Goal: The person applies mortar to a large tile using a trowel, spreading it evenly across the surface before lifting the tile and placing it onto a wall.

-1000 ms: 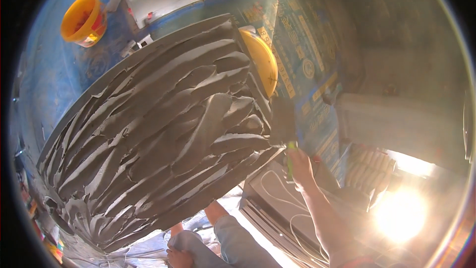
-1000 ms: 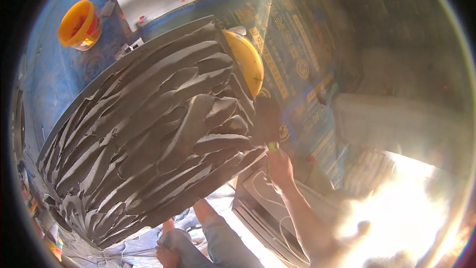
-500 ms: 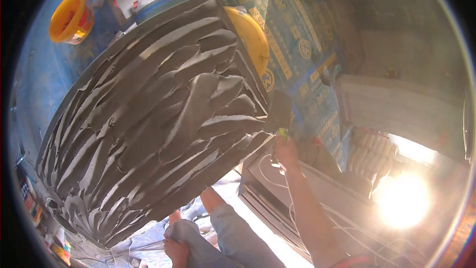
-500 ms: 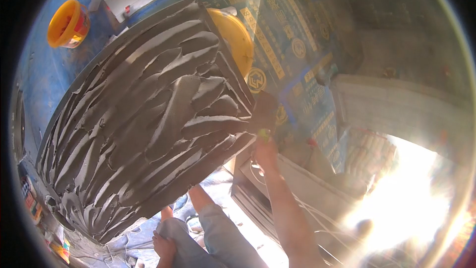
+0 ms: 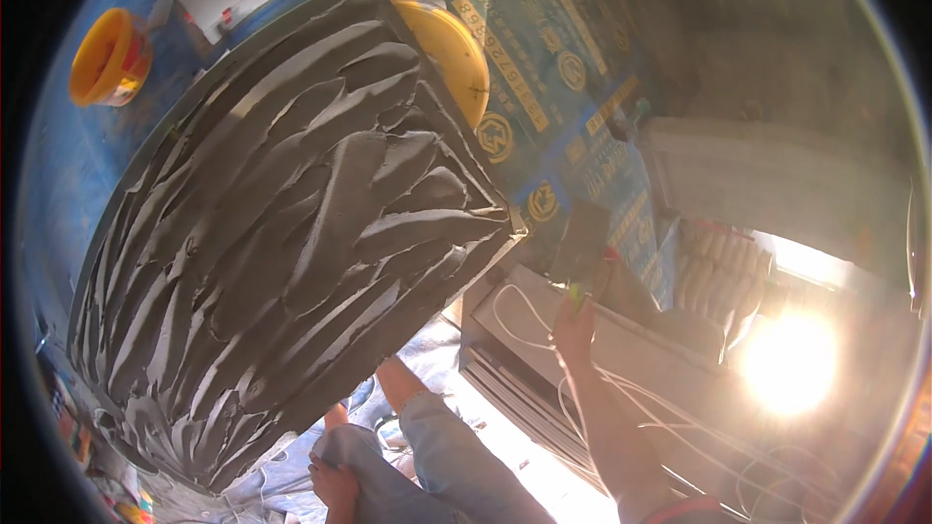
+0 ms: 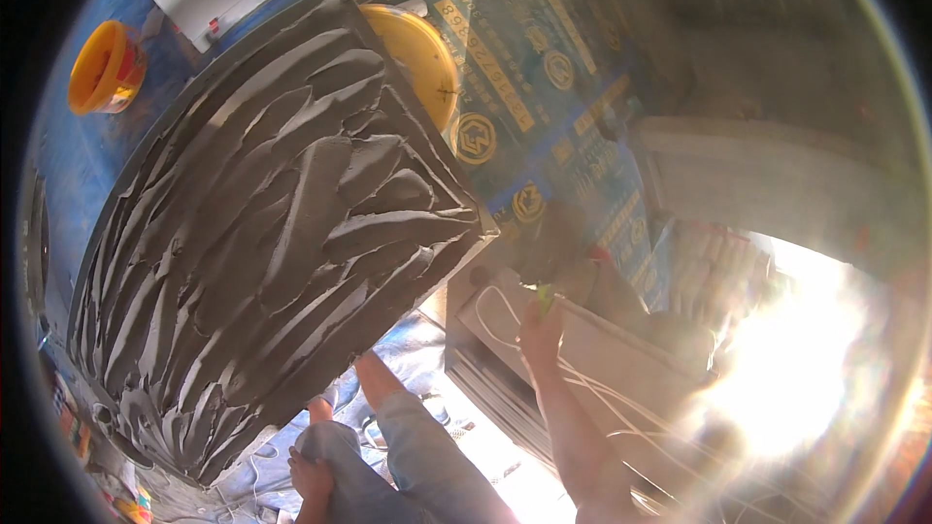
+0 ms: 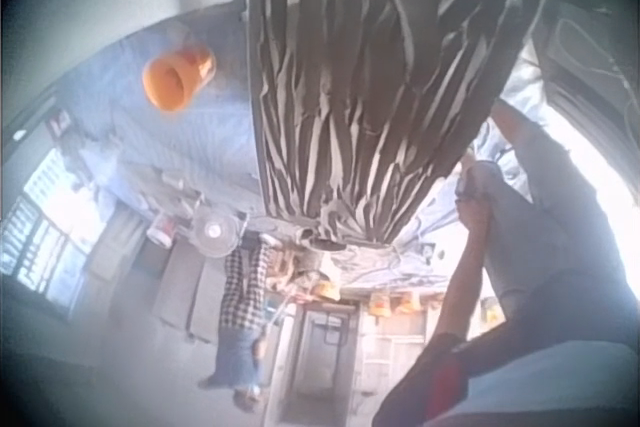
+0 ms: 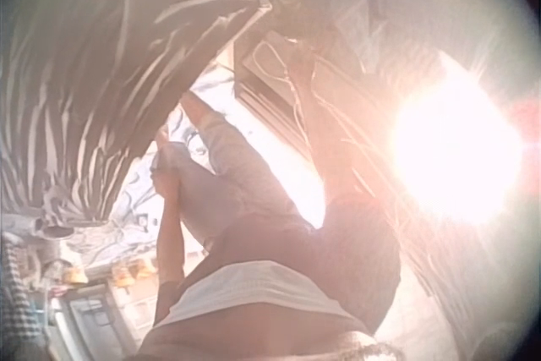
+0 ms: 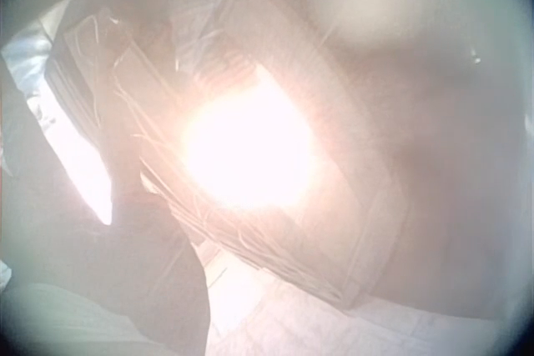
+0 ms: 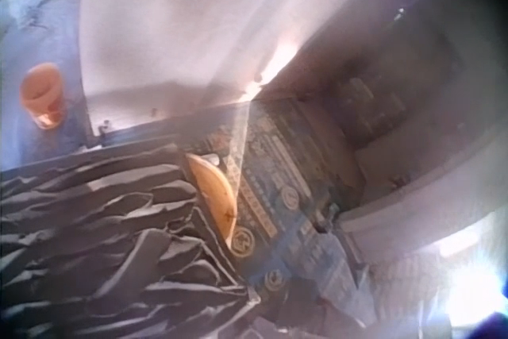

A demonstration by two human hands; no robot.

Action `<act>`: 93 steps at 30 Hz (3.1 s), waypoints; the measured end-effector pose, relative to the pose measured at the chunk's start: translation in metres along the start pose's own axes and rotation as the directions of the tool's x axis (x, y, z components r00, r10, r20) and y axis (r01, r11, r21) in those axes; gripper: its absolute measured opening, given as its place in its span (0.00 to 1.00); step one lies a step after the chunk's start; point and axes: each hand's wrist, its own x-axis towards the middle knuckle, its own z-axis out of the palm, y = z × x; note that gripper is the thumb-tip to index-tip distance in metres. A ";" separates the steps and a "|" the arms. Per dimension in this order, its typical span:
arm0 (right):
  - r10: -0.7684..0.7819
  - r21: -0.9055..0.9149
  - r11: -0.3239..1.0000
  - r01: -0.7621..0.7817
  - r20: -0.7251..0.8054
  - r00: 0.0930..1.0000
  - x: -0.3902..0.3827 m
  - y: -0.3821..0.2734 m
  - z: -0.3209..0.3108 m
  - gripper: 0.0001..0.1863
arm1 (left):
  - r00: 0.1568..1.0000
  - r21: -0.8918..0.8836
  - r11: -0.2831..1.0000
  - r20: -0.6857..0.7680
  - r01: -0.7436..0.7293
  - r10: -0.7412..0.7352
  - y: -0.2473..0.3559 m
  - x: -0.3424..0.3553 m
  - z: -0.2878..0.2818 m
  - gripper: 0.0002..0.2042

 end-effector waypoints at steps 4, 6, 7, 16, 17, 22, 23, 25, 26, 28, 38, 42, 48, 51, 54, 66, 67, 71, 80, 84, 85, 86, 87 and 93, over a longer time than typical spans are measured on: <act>-0.189 -0.126 0.974 0.188 0.001 0.982 -0.035 0.060 0.014 0.13 | 1.000 0.025 1.000 0.017 -0.006 0.006 0.007 0.001 -0.004 0.38; -0.283 -0.169 0.944 0.283 0.027 0.959 -0.048 0.067 0.031 0.11 | 1.000 0.032 0.999 0.004 0.000 -0.001 0.004 0.003 -0.004 0.38; -0.263 -0.163 0.949 0.272 0.070 0.962 -0.061 0.067 0.038 0.11 | 1.000 0.031 0.999 -0.007 -0.012 0.012 -0.004 0.003 -0.004 0.38; 0.242 0.332 0.826 -0.456 0.522 0.818 -0.091 -0.003 0.008 0.18 | 0.989 0.044 0.993 -0.094 -0.107 0.111 -0.030 0.012 -0.003 0.36; 0.246 0.306 0.815 -0.493 0.588 0.771 -0.088 -0.007 0.002 0.21 | 0.989 0.040 0.993 -0.100 -0.108 0.111 -0.035 0.013 -0.004 0.36; 0.309 0.108 0.843 -0.527 0.704 0.639 -0.116 -0.002 0.023 0.23 | 0.974 0.017 0.989 -0.168 -0.148 0.149 -0.065 0.021 -0.007 0.35; 0.213 0.097 0.902 -0.420 0.747 0.630 -0.138 0.002 0.034 0.23 | 0.979 0.007 0.990 -0.149 -0.142 0.142 -0.071 0.020 -0.010 0.35; 0.336 -0.004 0.852 -0.523 0.771 0.541 -0.184 0.016 0.064 0.23 | 0.982 -0.014 0.990 -0.132 -0.139 0.135 -0.078 0.022 -0.021 0.34; 0.240 -0.021 0.923 -0.383 0.811 0.534 -0.209 0.015 0.072 0.24 | 0.985 -0.003 0.990 -0.109 -0.138 0.137 -0.081 0.023 -0.026 0.34; 0.039 -0.003 0.998 -0.070 0.855 0.517 -0.255 0.012 0.080 0.29 | 0.984 0.026 0.986 -0.063 -0.163 0.164 -0.085 0.026 -0.029 0.34; -0.140 -0.378 0.881 0.285 0.367 0.920 -0.073 -0.024 0.007 0.24 | 0.968 0.046 0.973 -0.097 -0.226 0.230 -0.139 0.026 -0.021 0.29; 0.153 0.175 0.951 -0.255 0.451 0.879 -0.017 -0.040 -0.019 0.25 | 0.963 0.022 0.964 -0.053 -0.265 0.266 -0.154 0.024 0.001 0.31; 0.247 0.153 0.856 -0.494 0.719 0.650 -0.149 -0.034 0.038 0.18 | 0.967 0.077 0.967 -0.054 -0.245 0.249 -0.166 0.006 0.022 0.33; -0.119 0.033 0.990 0.134 0.704 0.700 -0.251 0.014 0.087 0.17 | 0.971 0.091 0.968 -0.032 -0.234 0.238 -0.153 -0.005 0.035 0.33; -0.289 -0.030 0.776 0.630 0.871 0.398 -0.353 0.034 0.134 0.17 | 0.969 0.107 0.966 -0.056 -0.235 0.242 -0.142 -0.016 0.043 0.33; -0.261 -0.410 0.788 0.459 0.453 0.852 -0.130 0.038 -0.010 0.28 | 0.975 0.142 0.975 -0.120 -0.170 0.188 -0.097 -0.048 0.101 0.35; -0.331 -0.356 0.792 0.495 0.430 0.840 -0.115 0.034 -0.018 0.28 | 0.975 0.129 0.977 -0.127 -0.167 0.184 -0.096 -0.050 0.102 0.35; -0.544 0.103 0.826 0.554 0.400 0.738 -0.030 0.091 -0.012 0.22 | 0.967 0.092 0.983 -0.188 -0.159 0.174 -0.113 -0.051 0.104 0.34; -0.567 0.076 0.807 0.586 0.379 0.731 0.073 0.143 0.077 0.17 | 0.970 0.067 0.994 -0.219 -0.091 0.104 -0.121 -0.061 0.101 0.34; -0.701 0.072 0.641 0.764 0.460 0.545 -0.008 0.146 0.112 0.17 | 0.991 0.046 0.993 -0.082 0.113 -0.109 -0.168 -0.069 0.138 0.35; -0.671 -0.033 0.610 0.792 0.510 0.538 -0.026 0.148 0.115 0.16 | 0.988 0.052 0.987 -0.050 0.152 -0.149 -0.174 -0.074 0.146 0.35; -0.683 0.035 0.604 0.796 0.538 0.494 -0.045 0.145 0.116 0.15 | 0.984 0.037 0.983 -0.036 0.178 -0.177 -0.182 -0.077 0.160 0.35; -0.669 0.032 0.598 0.801 0.570 0.477 -0.064 0.149 0.122 0.14 | 0.978 0.022 0.978 -0.021 0.206 -0.205 -0.194 -0.079 0.177 0.35; -0.598 0.025 0.573 0.819 0.696 0.397 -0.163 0.176 0.156 0.14 | 0.980 -0.061 0.979 -0.010 0.196 -0.197 -0.213 -0.076 0.219 0.36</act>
